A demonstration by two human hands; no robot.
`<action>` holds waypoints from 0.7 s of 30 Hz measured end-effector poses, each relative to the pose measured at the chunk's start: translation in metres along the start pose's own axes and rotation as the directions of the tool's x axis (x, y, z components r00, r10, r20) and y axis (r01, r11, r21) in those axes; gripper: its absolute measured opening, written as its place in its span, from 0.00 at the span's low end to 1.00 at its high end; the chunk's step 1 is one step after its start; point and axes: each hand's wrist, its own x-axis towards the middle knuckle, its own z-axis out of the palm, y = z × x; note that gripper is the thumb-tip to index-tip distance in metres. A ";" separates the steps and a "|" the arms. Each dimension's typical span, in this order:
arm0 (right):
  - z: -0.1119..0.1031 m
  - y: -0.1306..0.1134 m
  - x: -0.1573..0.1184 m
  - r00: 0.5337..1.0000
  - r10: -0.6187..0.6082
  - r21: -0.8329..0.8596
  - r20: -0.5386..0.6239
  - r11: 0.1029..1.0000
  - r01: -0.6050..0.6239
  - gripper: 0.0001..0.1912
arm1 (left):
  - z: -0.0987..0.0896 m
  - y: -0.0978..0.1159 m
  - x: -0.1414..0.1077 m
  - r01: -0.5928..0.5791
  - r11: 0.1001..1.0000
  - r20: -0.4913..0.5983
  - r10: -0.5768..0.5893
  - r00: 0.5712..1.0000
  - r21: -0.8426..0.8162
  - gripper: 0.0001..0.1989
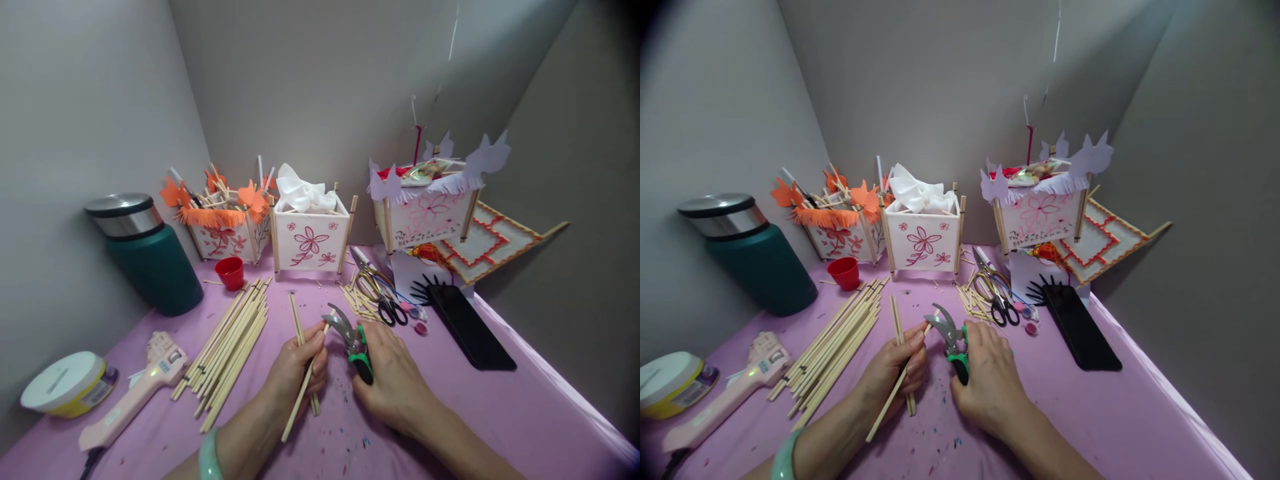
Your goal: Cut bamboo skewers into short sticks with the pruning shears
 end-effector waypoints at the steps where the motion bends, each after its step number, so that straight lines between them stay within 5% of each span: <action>1: 0.000 -0.001 0.000 1.000 0.001 -0.010 0.003 1.000 -0.001 0.33 | 0.000 0.000 0.000 0.003 1.000 0.005 -0.003 1.000 0.004 0.11; 5: -0.002 -0.001 0.000 1.000 -0.002 -0.033 0.000 0.999 0.002 0.31 | 0.001 0.000 -0.003 -0.004 1.000 0.027 0.004 1.000 0.000 0.12; 14: 0.000 0.006 0.009 1.000 0.015 0.036 -0.020 0.999 -0.014 0.09 | 0.007 0.004 -0.008 -0.017 0.999 0.009 0.018 1.000 -0.034 0.10; 21: 0.008 0.008 0.003 0.986 -0.075 0.037 -0.148 0.996 0.082 0.33 | 0.000 0.002 -0.002 -0.051 0.998 -0.066 0.052 0.996 0.024 0.24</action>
